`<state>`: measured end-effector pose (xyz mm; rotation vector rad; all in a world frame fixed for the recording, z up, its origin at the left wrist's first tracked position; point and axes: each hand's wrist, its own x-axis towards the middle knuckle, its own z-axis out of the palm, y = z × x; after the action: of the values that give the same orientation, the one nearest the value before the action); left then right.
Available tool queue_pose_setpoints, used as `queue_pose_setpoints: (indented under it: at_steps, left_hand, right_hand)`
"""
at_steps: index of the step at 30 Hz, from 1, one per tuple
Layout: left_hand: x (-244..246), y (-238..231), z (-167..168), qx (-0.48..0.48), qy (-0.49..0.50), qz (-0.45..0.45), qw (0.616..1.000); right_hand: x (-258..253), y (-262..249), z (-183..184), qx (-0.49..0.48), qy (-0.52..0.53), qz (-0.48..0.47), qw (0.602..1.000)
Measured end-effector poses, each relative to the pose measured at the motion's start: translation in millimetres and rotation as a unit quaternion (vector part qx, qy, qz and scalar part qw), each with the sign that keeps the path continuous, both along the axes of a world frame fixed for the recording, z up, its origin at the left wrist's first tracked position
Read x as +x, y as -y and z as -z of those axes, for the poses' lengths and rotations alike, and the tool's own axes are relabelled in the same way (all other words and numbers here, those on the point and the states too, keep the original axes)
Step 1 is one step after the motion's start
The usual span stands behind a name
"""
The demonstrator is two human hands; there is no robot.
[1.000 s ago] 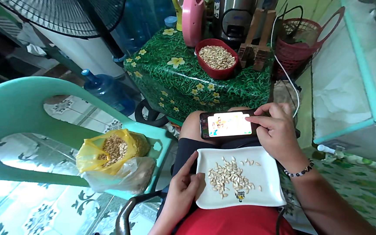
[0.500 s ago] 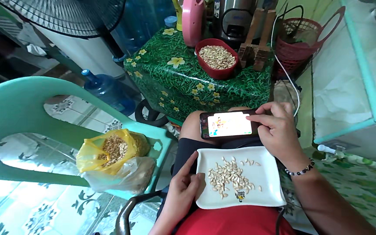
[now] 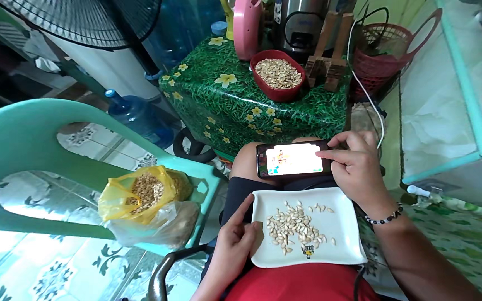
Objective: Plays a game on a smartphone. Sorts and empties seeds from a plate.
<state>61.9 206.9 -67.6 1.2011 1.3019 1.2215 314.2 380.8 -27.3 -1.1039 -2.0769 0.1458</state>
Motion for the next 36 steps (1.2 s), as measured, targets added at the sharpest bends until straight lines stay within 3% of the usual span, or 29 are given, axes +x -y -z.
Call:
queue_pose_setpoints:
  at_steps: [27,36]
  left_hand:
    - [0,-1,0,0.003,-0.002,0.002,1.000]
    - [0,-1,-1,0.001,-0.004,0.003,1.000]
  right_hand:
    - [1,-7,1,-0.001,0.011,0.031,0.999]
    - [12,0,-15,-0.030,-0.023,0.016,0.999]
